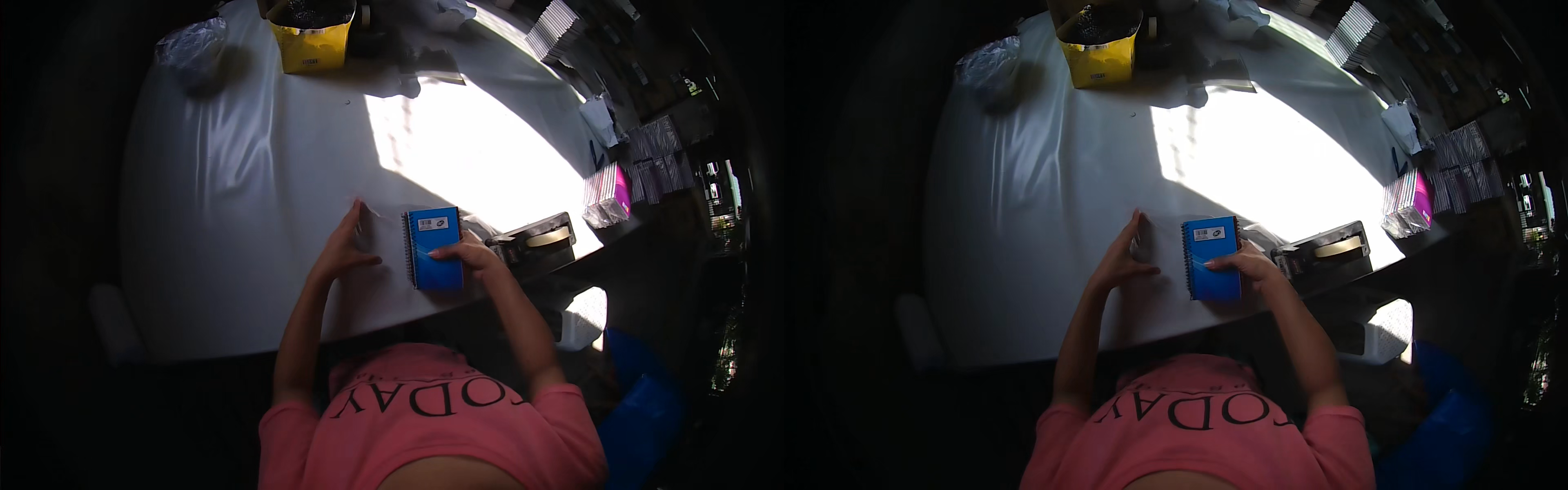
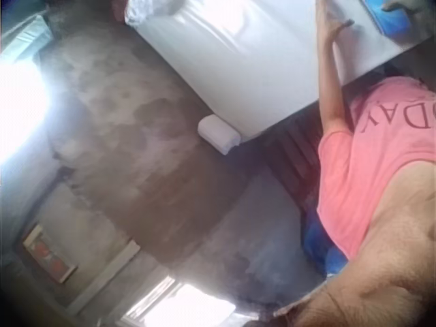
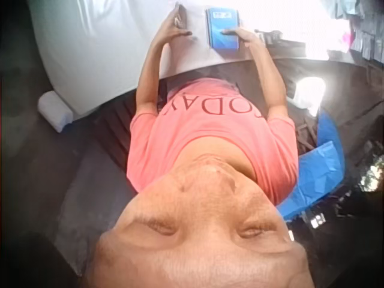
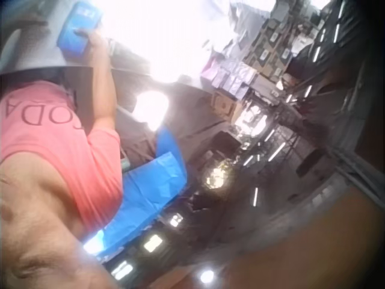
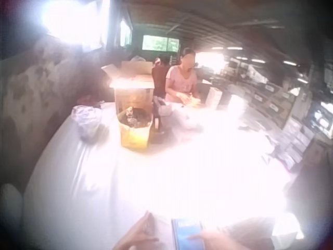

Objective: The person places notebooks into plastic sleeves, seals the openings with tape from a dispenser, and stacks the packaged items into piles on the table.

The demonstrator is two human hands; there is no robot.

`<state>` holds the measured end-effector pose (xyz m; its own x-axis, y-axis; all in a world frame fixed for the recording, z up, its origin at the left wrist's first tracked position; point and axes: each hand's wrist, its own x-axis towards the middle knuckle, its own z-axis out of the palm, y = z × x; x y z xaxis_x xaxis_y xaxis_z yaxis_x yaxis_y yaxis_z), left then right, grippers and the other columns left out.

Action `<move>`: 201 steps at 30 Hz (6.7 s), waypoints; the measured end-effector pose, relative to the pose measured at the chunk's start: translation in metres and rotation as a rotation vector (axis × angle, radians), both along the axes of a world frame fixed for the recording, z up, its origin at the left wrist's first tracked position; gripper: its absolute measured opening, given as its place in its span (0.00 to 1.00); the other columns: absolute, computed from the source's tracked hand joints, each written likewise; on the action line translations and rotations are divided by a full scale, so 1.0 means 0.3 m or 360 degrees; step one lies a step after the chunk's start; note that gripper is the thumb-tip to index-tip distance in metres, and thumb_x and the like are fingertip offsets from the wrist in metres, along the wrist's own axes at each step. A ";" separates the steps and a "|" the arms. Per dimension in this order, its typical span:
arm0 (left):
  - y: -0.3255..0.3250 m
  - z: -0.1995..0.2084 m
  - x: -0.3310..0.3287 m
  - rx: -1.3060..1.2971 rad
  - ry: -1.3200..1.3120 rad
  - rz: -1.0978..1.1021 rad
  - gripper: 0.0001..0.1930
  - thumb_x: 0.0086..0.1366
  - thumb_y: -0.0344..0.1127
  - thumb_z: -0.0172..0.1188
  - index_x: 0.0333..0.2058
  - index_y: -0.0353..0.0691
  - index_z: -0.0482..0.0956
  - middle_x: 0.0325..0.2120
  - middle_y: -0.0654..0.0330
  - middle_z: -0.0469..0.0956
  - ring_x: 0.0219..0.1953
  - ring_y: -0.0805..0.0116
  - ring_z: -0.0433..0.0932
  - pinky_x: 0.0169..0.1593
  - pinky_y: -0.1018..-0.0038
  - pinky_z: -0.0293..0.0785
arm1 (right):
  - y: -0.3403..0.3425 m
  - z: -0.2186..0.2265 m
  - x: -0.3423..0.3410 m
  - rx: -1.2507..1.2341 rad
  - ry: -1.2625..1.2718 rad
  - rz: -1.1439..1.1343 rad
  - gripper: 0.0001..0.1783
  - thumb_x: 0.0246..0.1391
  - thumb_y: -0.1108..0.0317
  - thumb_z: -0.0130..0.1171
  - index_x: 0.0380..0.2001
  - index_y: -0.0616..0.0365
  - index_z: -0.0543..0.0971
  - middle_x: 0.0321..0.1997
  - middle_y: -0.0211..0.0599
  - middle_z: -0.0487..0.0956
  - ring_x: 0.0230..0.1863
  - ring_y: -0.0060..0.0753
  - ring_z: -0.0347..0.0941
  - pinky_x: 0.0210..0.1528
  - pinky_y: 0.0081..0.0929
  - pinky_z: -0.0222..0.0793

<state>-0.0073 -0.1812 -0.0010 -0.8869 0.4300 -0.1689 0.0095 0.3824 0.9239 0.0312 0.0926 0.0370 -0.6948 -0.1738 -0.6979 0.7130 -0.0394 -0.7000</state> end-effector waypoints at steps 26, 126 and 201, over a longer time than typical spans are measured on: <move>-0.050 0.001 -0.010 0.0161 -0.0035 -0.0003 0.59 0.30 0.29 0.76 0.64 0.49 0.51 0.60 0.45 0.55 0.60 0.52 0.57 0.60 0.66 0.61 | -0.068 -0.008 -0.069 -0.0009 -0.0101 -0.0089 0.30 0.36 0.71 0.70 0.46 0.64 0.73 0.42 0.41 0.78 0.42 0.32 0.77 0.47 0.29 0.74; 0.082 0.198 0.037 -0.0394 0.0496 -0.0394 0.35 0.46 0.23 0.64 0.55 0.45 0.62 0.53 0.54 0.64 0.50 0.50 0.70 0.49 0.63 0.71 | -0.149 0.064 -0.401 0.0204 0.0989 0.0789 0.14 0.46 0.68 0.66 0.38 0.58 0.78 0.30 0.30 0.79 0.30 0.16 0.70 0.40 0.16 0.67; -0.014 0.123 -0.023 -0.0005 0.0183 0.0049 0.30 0.45 0.38 0.72 0.50 0.58 0.75 0.64 0.44 0.39 0.27 0.71 0.77 0.44 0.74 0.76 | 0.183 0.021 0.364 0.0313 0.0170 -0.1919 0.21 0.47 0.45 0.62 0.42 0.40 0.76 0.40 0.19 0.72 0.41 0.22 0.65 0.36 0.35 0.58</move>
